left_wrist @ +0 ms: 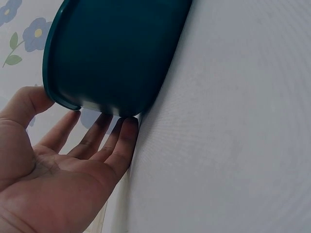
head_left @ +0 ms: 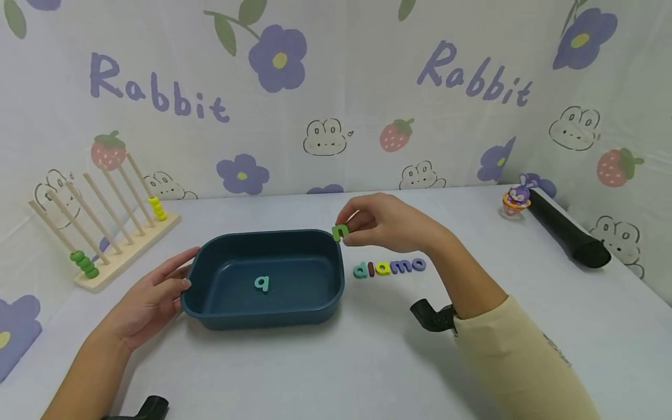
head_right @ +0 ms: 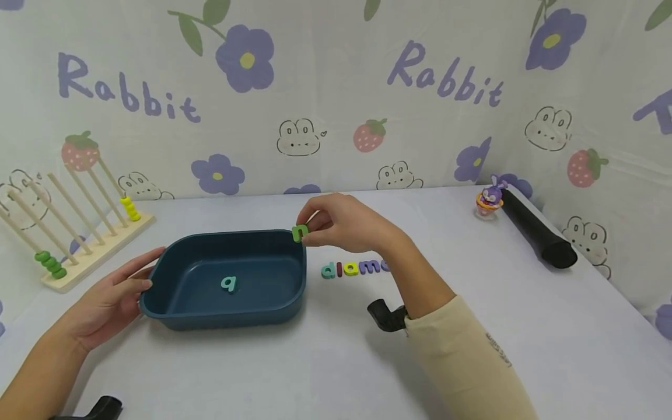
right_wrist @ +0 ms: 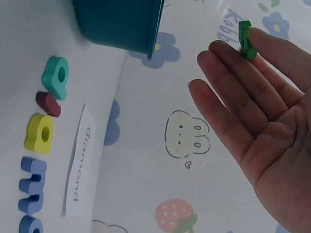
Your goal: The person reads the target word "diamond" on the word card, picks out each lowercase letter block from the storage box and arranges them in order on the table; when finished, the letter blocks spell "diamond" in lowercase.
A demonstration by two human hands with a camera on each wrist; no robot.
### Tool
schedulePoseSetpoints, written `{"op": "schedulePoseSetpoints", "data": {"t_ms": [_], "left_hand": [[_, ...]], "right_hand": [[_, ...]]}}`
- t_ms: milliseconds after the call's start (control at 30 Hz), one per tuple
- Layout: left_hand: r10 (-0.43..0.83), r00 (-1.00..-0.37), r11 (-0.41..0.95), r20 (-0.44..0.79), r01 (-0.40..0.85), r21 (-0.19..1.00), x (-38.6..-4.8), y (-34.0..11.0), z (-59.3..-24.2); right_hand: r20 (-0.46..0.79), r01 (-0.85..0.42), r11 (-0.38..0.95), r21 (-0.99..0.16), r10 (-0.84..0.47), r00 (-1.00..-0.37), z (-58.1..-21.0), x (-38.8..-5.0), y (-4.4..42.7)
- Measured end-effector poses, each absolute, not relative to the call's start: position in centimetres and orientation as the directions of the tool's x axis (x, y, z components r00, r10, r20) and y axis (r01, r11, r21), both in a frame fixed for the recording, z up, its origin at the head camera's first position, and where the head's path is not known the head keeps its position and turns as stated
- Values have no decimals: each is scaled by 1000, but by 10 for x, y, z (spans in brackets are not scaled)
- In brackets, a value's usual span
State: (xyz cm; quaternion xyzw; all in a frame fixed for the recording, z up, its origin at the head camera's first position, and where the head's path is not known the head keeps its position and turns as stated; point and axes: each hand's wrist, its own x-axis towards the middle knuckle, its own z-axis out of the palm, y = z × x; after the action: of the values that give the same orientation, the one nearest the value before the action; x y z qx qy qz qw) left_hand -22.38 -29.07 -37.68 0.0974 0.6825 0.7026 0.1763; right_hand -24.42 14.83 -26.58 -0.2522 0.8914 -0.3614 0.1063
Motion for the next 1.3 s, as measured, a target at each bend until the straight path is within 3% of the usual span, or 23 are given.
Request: {"op": "schedulePoseSetpoints", "data": {"t_ms": [367, 767, 1300], "left_hand": [[392, -916, -11, -92, -105, 994, -223, -291, -378], [368, -923, 6, -112, -118, 993, -224, -291, -377], [357, -928, 12, -108, -111, 994, -223, -291, -377]], "right_hand": [[51, -417, 587, -694, -538, -842, -273, -241, 176], [8, -317, 653, -687, -430, -903, -283, -234, 204], [-9, -273, 687, -674, -376, -927, -287, -226, 246]]}}
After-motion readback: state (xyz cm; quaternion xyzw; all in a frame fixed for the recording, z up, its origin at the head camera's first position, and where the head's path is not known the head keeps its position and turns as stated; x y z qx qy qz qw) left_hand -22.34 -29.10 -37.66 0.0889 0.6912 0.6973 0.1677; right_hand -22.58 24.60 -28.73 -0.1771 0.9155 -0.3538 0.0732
